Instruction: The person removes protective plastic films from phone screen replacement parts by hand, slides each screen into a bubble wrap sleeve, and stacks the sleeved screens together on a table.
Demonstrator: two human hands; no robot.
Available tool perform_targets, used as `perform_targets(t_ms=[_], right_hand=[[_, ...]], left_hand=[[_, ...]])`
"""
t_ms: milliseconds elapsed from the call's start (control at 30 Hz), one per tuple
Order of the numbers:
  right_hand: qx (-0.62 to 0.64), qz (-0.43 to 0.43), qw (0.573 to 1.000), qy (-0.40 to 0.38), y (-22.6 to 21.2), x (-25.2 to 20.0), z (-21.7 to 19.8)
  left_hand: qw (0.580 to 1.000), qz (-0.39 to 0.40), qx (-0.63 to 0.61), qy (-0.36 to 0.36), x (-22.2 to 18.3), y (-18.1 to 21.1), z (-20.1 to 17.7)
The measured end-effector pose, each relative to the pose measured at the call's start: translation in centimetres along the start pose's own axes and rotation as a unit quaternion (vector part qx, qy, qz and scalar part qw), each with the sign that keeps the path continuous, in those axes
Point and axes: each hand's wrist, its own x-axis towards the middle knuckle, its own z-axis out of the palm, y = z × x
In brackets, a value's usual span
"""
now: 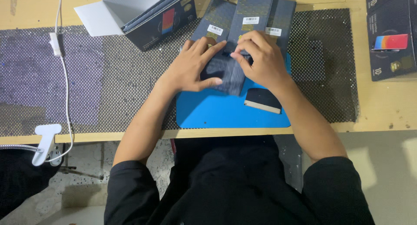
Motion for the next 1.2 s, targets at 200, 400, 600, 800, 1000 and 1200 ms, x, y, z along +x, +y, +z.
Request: perform_targets(t_ms=[200,400,600,800,1000,1200], right_hand=[[-0.040,-0.021,0.999,-0.015,0.8,-1.2,2.1],[-0.095,-0.059,0.991,-0.069,0.3,-0.7,0.3],[-0.082,-0.089,0.992,-0.040,0.3,-0.5,0.6],[-0.065,-0.098,0.992,0.038,-0.9,-0.1,0.6],[-0.061,-0.101,0.993,0.022,-1.6,-0.1,0.8],[-0.040,-0.184,0.979,0.082,-3.1,0.8,0.4]], left_hand=[[0.996,0.006,0.048,0.070,0.2,-1.2,4.3],[0.995,-0.007,0.069,0.075,0.1,-1.5,3.7],[0.985,-0.014,0.099,0.140,0.5,-0.7,3.0],[0.982,-0.003,0.060,0.181,1.0,0.5,1.4],[0.986,0.017,0.064,0.150,0.6,-0.4,2.1],[0.989,0.067,0.021,0.134,0.2,-2.3,1.6]])
